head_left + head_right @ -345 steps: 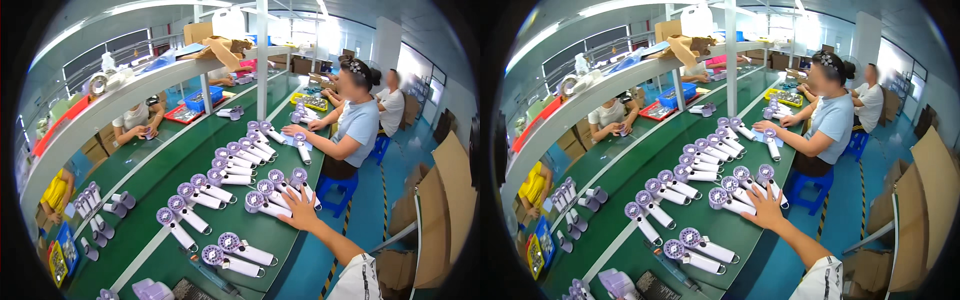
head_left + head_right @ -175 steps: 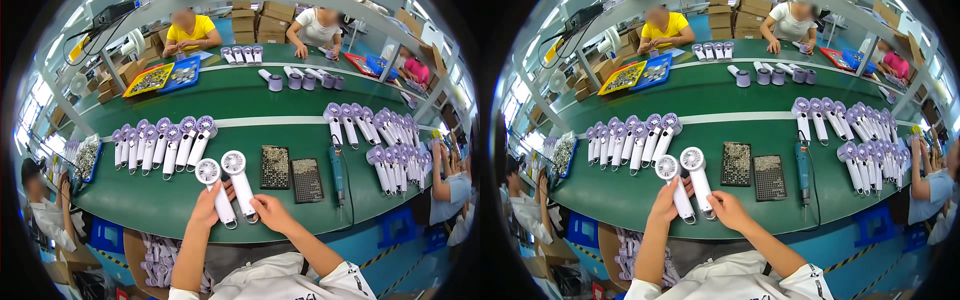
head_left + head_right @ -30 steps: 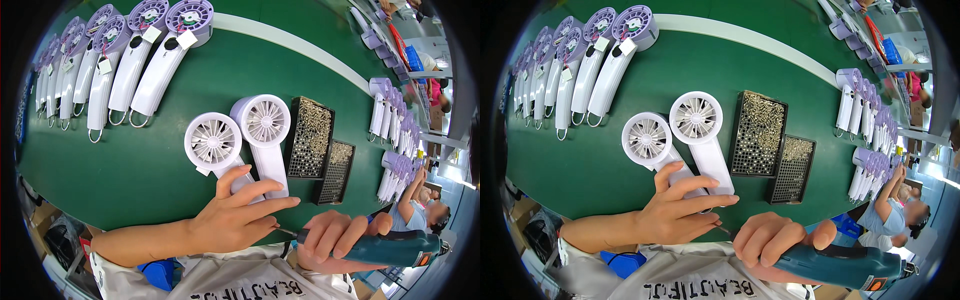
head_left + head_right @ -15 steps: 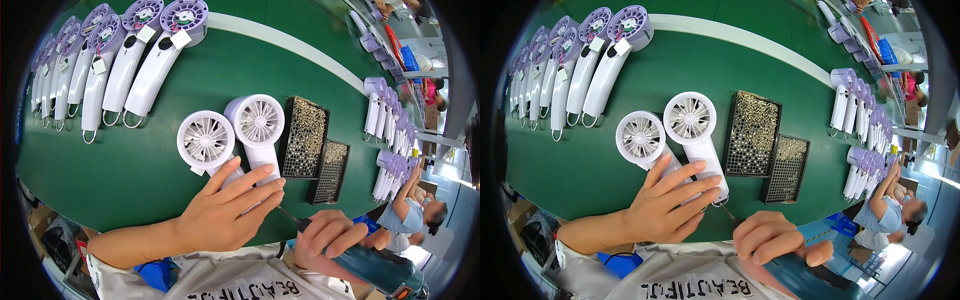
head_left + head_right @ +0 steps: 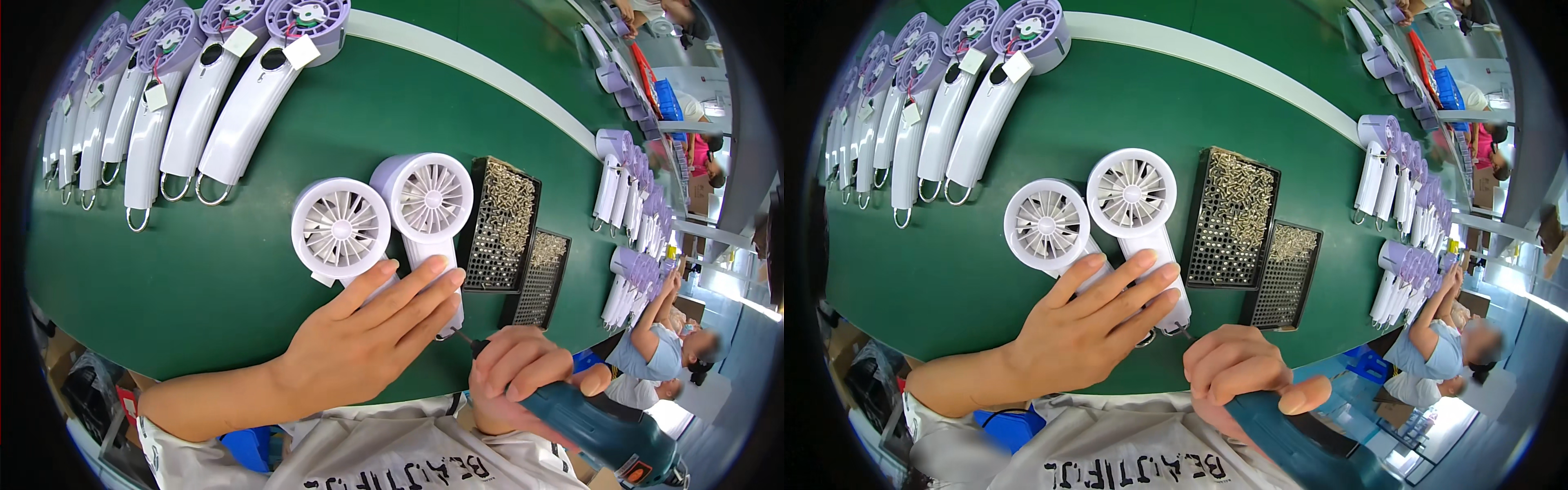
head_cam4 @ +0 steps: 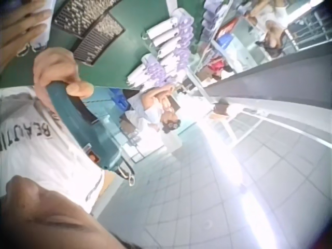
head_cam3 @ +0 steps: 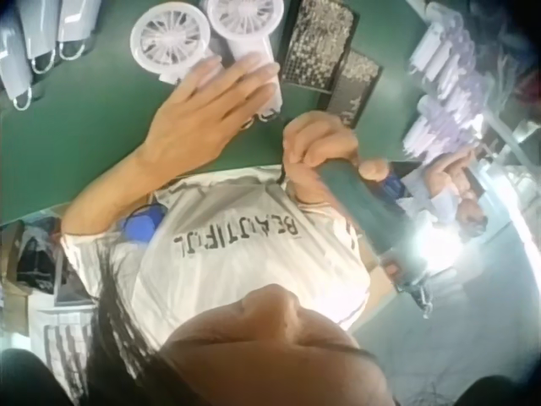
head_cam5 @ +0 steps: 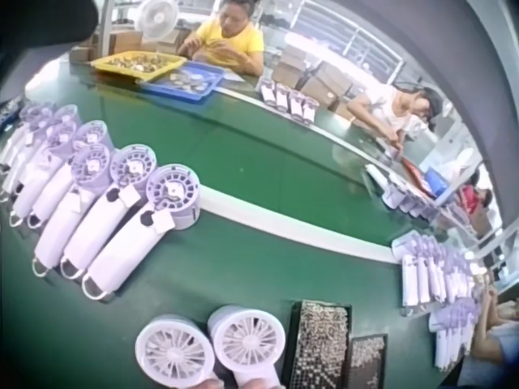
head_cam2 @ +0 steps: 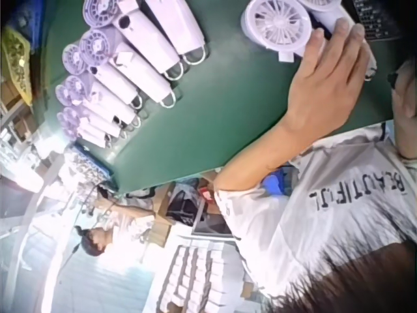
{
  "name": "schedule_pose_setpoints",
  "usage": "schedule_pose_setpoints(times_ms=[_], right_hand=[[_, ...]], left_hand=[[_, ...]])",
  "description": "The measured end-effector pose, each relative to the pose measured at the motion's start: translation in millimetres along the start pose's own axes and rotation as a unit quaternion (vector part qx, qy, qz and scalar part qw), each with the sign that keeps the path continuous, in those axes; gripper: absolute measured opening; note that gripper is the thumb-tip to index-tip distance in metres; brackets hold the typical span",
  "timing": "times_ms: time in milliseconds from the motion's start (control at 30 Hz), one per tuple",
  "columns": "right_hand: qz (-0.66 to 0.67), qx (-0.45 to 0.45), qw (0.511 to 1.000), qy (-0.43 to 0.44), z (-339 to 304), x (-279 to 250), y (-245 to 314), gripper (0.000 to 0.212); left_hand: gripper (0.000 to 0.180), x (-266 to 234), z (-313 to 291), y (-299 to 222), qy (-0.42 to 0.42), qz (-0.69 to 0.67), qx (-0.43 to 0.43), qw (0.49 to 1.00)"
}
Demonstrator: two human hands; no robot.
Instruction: Assembling portable handheld fans by joining components and using an electric screwdriver on a production line.
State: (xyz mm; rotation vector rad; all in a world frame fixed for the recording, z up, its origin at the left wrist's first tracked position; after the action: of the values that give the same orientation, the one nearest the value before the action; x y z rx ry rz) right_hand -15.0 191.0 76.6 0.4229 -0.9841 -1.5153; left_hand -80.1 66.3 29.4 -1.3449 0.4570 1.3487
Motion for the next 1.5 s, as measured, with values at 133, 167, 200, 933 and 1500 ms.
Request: schedule_pose_setpoints(times_ms=[133, 167, 200, 933, 1500], right_hand=[[-0.045, -0.022, 0.999, -0.010, -1, 8, 4, 0.062], [-0.042, -0.021, 0.999, -0.015, -1, 8, 3, 0.062], [-0.040, -0.020, 0.999, -0.020, -1, 6, 4, 0.062], [0.084, -0.004, 0.994, -0.069, 27, -33, -25, 0.079], [0.005, -0.006, 0.997, 0.077, 29, -16, -21, 0.071]], left_hand=[[0.038, -7, 1, 1, 0.019, 0.006, 0.010, 1.000], [0.039, -8, 4, 3, 0.026, 0.016, 0.018, 0.999], [0.039, -10, 6, 6, 0.023, 0.018, 0.021, 0.999], [0.042, -1, 7, 2, 0.041, 0.009, 0.012, 0.999], [0.042, -3, 6, 3, 0.031, -0.006, 0.008, 0.999]])
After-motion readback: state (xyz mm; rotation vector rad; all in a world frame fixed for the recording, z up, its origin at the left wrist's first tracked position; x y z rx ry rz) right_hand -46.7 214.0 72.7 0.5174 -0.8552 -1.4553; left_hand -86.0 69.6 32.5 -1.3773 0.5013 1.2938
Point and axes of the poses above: each hand's wrist, its own z-axis towards the middle knuckle, its own x-axis out of the palm, y = z × x, the point moved 7 cm from there along z, towards the middle knuckle, and after that the axes turned 3 degrees about z, right-handed, at the moved point
